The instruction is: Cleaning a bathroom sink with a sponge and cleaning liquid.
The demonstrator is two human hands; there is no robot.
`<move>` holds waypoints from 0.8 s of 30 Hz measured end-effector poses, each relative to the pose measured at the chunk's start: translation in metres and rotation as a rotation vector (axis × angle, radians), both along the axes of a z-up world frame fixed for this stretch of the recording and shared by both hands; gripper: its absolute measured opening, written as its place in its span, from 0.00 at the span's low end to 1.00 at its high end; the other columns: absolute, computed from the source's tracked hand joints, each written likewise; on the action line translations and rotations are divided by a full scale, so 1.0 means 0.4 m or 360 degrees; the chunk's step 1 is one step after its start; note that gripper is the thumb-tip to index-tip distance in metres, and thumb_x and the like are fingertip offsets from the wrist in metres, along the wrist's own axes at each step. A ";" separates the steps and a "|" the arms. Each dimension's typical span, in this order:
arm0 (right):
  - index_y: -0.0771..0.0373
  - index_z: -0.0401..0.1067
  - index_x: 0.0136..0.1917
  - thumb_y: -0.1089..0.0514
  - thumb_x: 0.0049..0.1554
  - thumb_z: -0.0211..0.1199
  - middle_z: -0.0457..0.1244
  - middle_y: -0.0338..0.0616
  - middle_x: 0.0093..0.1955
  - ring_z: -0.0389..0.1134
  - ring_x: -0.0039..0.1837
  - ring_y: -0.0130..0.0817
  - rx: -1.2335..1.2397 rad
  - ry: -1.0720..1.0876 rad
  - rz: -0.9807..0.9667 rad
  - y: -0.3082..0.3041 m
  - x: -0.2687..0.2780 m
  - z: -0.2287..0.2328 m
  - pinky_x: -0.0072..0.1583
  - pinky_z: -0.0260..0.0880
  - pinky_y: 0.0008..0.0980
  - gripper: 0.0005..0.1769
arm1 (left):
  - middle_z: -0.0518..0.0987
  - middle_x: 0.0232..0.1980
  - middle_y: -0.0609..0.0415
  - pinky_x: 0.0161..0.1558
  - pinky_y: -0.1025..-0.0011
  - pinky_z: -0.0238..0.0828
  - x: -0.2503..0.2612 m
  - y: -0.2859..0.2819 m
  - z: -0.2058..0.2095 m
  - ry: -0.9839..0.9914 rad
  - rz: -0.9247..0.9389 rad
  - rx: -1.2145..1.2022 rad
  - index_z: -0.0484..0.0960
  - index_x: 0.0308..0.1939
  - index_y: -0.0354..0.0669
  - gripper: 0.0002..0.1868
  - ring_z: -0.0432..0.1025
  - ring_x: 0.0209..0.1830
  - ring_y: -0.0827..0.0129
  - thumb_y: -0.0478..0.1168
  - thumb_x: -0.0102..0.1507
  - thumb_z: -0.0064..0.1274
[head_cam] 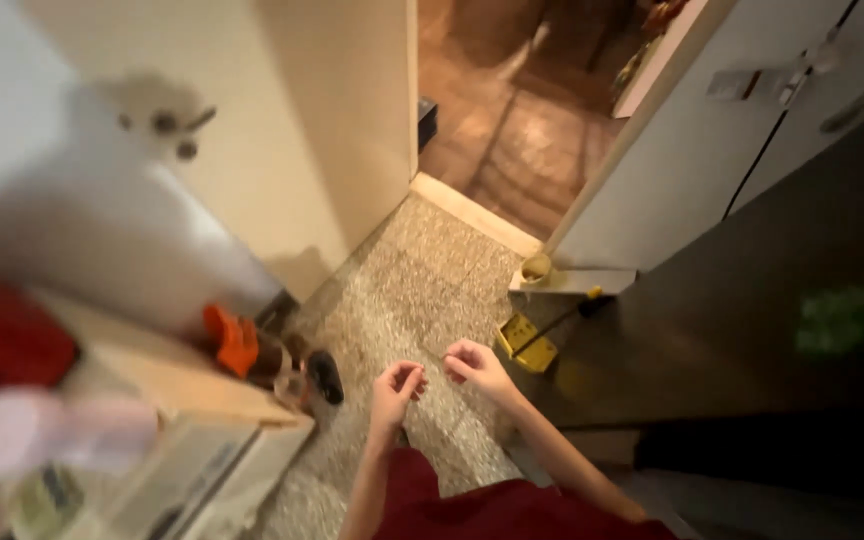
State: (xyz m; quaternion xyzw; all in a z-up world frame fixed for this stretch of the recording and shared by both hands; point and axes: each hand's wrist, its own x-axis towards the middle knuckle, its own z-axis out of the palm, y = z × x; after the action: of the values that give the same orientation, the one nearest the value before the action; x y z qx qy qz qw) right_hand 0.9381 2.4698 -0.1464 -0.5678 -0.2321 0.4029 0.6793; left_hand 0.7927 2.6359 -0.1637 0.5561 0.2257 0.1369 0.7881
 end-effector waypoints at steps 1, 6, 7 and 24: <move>0.64 0.71 0.52 0.60 0.64 0.61 0.66 0.36 0.40 0.66 0.40 0.22 0.0010 -0.0009 -0.0038 0.050 0.032 0.036 0.43 0.67 0.25 0.06 | 0.83 0.34 0.56 0.33 0.77 0.70 0.044 0.057 0.006 -0.0009 -0.0038 0.0010 0.84 0.44 0.39 0.07 0.74 0.31 0.76 0.39 0.67 0.55; 0.64 0.73 0.51 0.62 0.61 0.64 0.66 0.35 0.40 0.66 0.41 0.22 -0.0164 -0.0097 -0.0320 0.207 0.161 0.116 0.44 0.69 0.25 0.05 | 0.82 0.33 0.57 0.32 0.76 0.68 0.231 0.264 0.054 0.0124 -0.0223 0.0018 0.83 0.43 0.39 0.07 0.73 0.30 0.76 0.38 0.66 0.56; 0.64 0.73 0.51 0.62 0.61 0.64 0.66 0.35 0.40 0.66 0.41 0.22 -0.0168 -0.0084 -0.0361 0.227 0.193 0.117 0.44 0.69 0.25 0.05 | 0.82 0.33 0.57 0.32 0.76 0.68 0.274 0.294 0.064 0.0135 -0.0265 0.0017 0.83 0.43 0.39 0.07 0.73 0.30 0.76 0.38 0.66 0.56; 0.65 0.74 0.49 0.61 0.60 0.64 0.68 0.36 0.40 0.68 0.42 0.21 -0.0506 -0.0220 -0.0933 0.366 0.794 0.092 0.45 0.70 0.24 0.06 | 0.82 0.35 0.58 0.35 0.78 0.69 1.097 0.458 0.076 0.0042 -0.0990 0.0084 0.82 0.44 0.38 0.07 0.74 0.33 0.77 0.38 0.67 0.55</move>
State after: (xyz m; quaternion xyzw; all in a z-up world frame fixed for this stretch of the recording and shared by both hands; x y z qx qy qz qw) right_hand 1.2558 2.6161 -0.1098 -0.7351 -0.0386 0.1822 0.6518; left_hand 1.2314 2.8192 -0.1333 0.6203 0.0514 -0.1122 0.7746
